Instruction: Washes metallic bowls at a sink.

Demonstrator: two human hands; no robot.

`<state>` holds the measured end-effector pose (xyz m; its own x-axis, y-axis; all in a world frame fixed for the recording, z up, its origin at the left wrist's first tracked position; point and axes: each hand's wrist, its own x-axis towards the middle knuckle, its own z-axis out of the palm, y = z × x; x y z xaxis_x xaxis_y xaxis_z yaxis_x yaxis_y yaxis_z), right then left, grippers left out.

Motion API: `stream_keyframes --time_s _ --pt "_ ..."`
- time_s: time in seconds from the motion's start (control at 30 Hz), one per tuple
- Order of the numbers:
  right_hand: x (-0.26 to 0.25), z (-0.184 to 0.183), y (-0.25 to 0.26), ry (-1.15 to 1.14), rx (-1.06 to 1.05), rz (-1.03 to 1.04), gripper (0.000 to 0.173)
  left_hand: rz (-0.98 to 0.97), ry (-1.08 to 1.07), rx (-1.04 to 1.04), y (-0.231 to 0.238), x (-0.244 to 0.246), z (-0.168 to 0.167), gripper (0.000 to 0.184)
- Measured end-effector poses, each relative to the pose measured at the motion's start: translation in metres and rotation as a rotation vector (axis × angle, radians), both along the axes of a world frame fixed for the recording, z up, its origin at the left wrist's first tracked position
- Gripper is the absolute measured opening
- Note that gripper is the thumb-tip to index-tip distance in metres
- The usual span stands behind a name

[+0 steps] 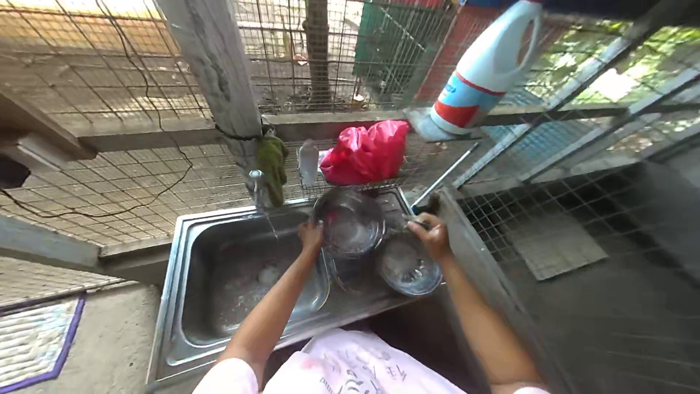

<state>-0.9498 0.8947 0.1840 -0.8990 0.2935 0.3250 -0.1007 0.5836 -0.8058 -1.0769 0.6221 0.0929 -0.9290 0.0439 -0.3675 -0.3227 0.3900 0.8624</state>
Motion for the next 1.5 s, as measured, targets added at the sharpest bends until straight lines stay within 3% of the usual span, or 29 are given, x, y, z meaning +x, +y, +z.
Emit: stream_keyframes --time_s 0.13,0.27,0.3,0.4,0.5,0.63,0.83,0.93,1.07,1.17,1.23,1.3,1.37,1.43,1.5 --pt "0.024 -0.045 0.009 -0.563 0.187 0.063 0.048 0.011 -0.045 0.105 0.004 0.010 -0.028 0.079" --pt "0.056 -0.089 -0.009 -0.878 0.316 0.188 0.087 0.116 -0.264 0.239 0.008 0.013 -0.022 0.070" --pt "0.062 -0.093 -0.016 -0.960 0.385 0.220 0.089 0.125 -0.295 0.240 0.005 0.013 -0.020 0.068" --pt "0.061 -0.096 -0.019 -1.026 0.523 0.229 0.067 0.139 -0.309 0.193 -0.013 0.017 -0.017 0.071" --pt "0.044 -0.101 0.009 -0.990 0.560 0.224 0.055 0.203 -0.286 0.162 -0.052 0.029 -0.026 0.076" --pt "0.010 -0.101 0.050 -0.942 0.560 0.271 0.050 0.335 -0.260 0.204 -0.126 0.053 -0.049 0.067" --pt "-0.040 -0.091 0.054 -0.945 0.657 0.276 0.043 0.507 -0.233 0.090 -0.197 0.078 -0.070 0.076" --pt "-0.068 -0.041 -0.001 -0.913 0.611 0.240 0.058 0.524 -0.263 -0.029 -0.207 0.079 -0.089 0.074" --pt "-0.098 0.019 -0.131 -0.454 0.353 0.291 0.056 0.455 -0.437 0.025 -0.212 0.085 -0.133 0.075" --pt "-0.124 0.052 -0.225 -0.202 0.267 0.390 0.065 0.343 -0.538 0.066 -0.207 0.078 -0.129 0.069" --pt "-0.139 0.071 -0.271 -0.155 0.307 0.424 0.070 0.209 -0.414 -0.097 -0.205 0.065 -0.110 0.080" --pt "-0.149 0.084 -0.302 -0.210 0.420 0.400 0.067 0.110 -0.147 -0.181 -0.202 0.046 -0.087 0.086" --pt "-0.156 0.086 -0.315 -0.214 0.516 0.341 0.051 0.076 -0.028 -0.039 -0.195 0.025 -0.065 0.067" --pt "-0.157 0.074 -0.314 -0.070 0.522 0.289 0.042 0.088 -0.135 0.233 -0.183 0.004 -0.046 0.043" --pt "-0.154 0.069 -0.309 0.002 0.509 0.293 0.039 0.138 -0.263 0.437 -0.170 -0.016 -0.037 0.033"
